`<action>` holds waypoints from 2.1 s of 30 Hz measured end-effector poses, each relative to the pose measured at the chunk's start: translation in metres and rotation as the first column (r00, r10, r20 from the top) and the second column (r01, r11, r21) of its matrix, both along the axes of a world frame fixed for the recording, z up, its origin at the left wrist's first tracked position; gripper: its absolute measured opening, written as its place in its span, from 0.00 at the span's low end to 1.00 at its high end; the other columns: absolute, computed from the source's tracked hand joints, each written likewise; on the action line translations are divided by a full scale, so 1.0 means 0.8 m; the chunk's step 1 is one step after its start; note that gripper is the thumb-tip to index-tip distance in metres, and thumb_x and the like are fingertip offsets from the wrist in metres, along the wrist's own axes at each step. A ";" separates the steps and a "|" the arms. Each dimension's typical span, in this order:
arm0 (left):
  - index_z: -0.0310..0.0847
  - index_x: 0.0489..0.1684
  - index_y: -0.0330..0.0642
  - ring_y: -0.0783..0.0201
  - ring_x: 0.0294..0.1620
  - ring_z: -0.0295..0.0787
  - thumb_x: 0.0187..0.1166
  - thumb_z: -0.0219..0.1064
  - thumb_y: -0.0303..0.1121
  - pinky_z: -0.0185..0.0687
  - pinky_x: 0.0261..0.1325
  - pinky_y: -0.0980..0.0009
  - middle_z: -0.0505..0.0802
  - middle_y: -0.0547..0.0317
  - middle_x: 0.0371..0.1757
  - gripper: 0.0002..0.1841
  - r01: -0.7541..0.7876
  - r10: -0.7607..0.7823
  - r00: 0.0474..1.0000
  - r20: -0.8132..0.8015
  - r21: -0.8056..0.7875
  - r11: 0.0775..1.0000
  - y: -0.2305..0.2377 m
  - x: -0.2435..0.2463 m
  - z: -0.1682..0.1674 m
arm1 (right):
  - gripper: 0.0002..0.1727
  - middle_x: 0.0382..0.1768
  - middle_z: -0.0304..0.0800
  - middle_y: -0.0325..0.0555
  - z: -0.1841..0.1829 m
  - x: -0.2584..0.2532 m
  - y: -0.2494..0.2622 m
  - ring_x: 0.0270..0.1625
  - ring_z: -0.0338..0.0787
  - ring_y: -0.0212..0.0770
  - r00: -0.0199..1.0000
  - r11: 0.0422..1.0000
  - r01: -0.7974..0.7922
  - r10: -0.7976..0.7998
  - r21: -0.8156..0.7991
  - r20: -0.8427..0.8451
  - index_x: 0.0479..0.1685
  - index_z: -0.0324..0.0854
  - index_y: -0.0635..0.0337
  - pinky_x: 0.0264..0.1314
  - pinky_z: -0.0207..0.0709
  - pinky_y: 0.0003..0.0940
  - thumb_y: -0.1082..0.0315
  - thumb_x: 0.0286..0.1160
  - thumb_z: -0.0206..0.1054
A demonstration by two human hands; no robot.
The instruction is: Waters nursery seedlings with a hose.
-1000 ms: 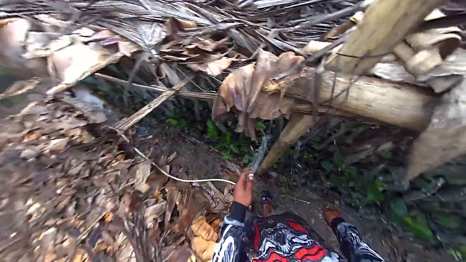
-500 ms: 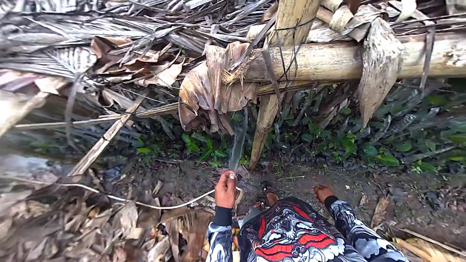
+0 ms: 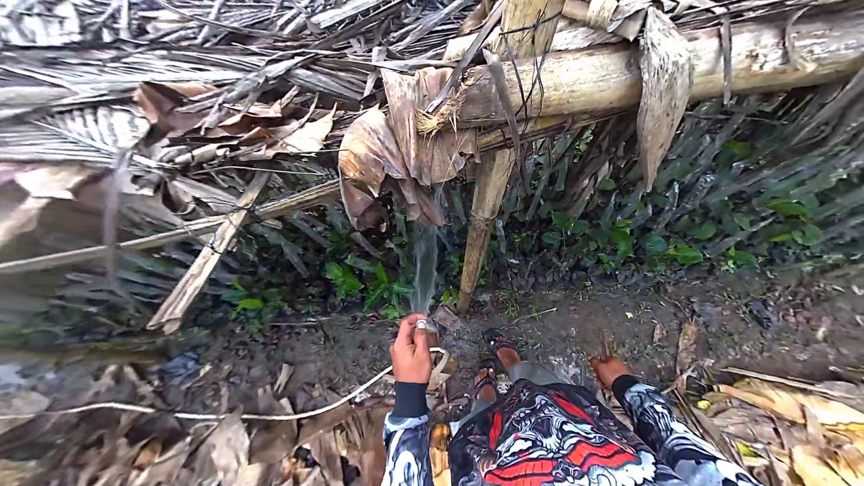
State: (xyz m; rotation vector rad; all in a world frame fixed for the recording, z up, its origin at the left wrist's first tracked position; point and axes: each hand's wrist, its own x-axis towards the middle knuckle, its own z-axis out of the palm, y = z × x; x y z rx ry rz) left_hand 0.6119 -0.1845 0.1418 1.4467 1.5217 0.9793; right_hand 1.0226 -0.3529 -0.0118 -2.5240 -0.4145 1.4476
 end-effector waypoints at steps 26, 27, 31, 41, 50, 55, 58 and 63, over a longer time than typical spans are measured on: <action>0.84 0.59 0.47 0.68 0.16 0.73 0.88 0.51 0.42 0.74 0.25 0.62 0.81 0.67 0.20 0.17 0.140 -0.112 0.926 -0.360 0.053 0.989 0.058 0.021 0.113 | 0.22 0.45 0.86 0.57 -0.001 0.012 -0.086 0.36 0.84 0.46 0.975 0.976 0.216 -0.215 0.014 -0.048 0.69 0.78 0.65 0.43 0.80 0.45 0.57 0.97 0.49; 0.84 0.59 0.47 0.69 0.16 0.73 0.88 0.51 0.42 0.74 0.26 0.62 0.80 0.67 0.20 0.17 0.160 -0.140 0.920 -0.367 0.025 0.987 0.061 0.024 0.115 | 0.22 0.43 0.86 0.57 0.002 0.020 -0.082 0.35 0.84 0.45 0.973 0.973 0.227 -0.225 0.033 -0.051 0.69 0.78 0.66 0.42 0.80 0.44 0.58 0.97 0.50; 0.84 0.57 0.46 0.69 0.15 0.71 0.87 0.51 0.42 0.72 0.24 0.63 0.78 0.68 0.19 0.17 0.198 -0.187 0.906 -0.380 -0.008 0.980 0.071 0.030 0.133 | 0.22 0.43 0.86 0.56 -0.001 0.047 -0.081 0.35 0.83 0.44 0.962 0.962 0.267 -0.262 0.056 -0.084 0.70 0.78 0.66 0.43 0.80 0.43 0.58 0.97 0.49; 0.81 0.56 0.49 0.75 0.09 0.65 0.88 0.51 0.40 0.67 0.15 0.72 0.71 0.74 0.14 0.13 0.184 -0.174 0.952 -0.253 0.015 0.983 0.089 0.046 0.163 | 0.24 0.50 0.86 0.60 -0.026 0.072 -0.108 0.41 0.86 0.49 0.954 0.964 0.262 -0.266 -0.046 -0.140 0.73 0.77 0.65 0.48 0.81 0.48 0.56 0.97 0.48; 0.82 0.55 0.49 0.74 0.09 0.63 0.87 0.51 0.40 0.66 0.16 0.72 0.70 0.74 0.14 0.14 0.176 -0.167 0.941 -0.294 0.004 0.984 0.106 0.050 0.145 | 0.22 0.43 0.86 0.55 -0.031 0.090 -0.088 0.34 0.83 0.44 0.938 0.950 0.312 -0.309 -0.008 -0.156 0.71 0.78 0.62 0.41 0.79 0.43 0.57 0.97 0.48; 0.82 0.56 0.49 0.75 0.10 0.65 0.87 0.51 0.40 0.68 0.17 0.71 0.72 0.74 0.15 0.14 0.142 -0.116 0.935 -0.336 0.052 0.989 0.100 0.055 0.157 | 0.21 0.39 0.85 0.53 -0.026 0.095 -0.089 0.31 0.82 0.42 0.936 0.946 0.324 -0.319 0.008 -0.151 0.67 0.80 0.63 0.38 0.79 0.41 0.58 0.97 0.49; 0.83 0.55 0.50 0.75 0.10 0.64 0.86 0.51 0.41 0.66 0.17 0.72 0.72 0.75 0.15 0.15 0.209 -0.187 0.909 -0.373 0.020 0.978 0.095 0.057 0.163 | 0.21 0.41 0.86 0.54 -0.033 0.094 -0.091 0.32 0.83 0.43 0.941 0.952 0.308 -0.304 0.000 -0.148 0.69 0.79 0.64 0.39 0.80 0.41 0.58 0.97 0.49; 0.82 0.55 0.48 0.77 0.11 0.66 0.86 0.52 0.41 0.68 0.18 0.73 0.73 0.76 0.15 0.14 0.163 -0.118 0.915 -0.385 0.088 0.983 0.090 0.057 0.172 | 0.22 0.46 0.86 0.57 -0.039 0.088 -0.094 0.36 0.84 0.45 0.942 0.957 0.291 -0.289 -0.015 -0.170 0.71 0.77 0.63 0.43 0.80 0.44 0.57 0.97 0.48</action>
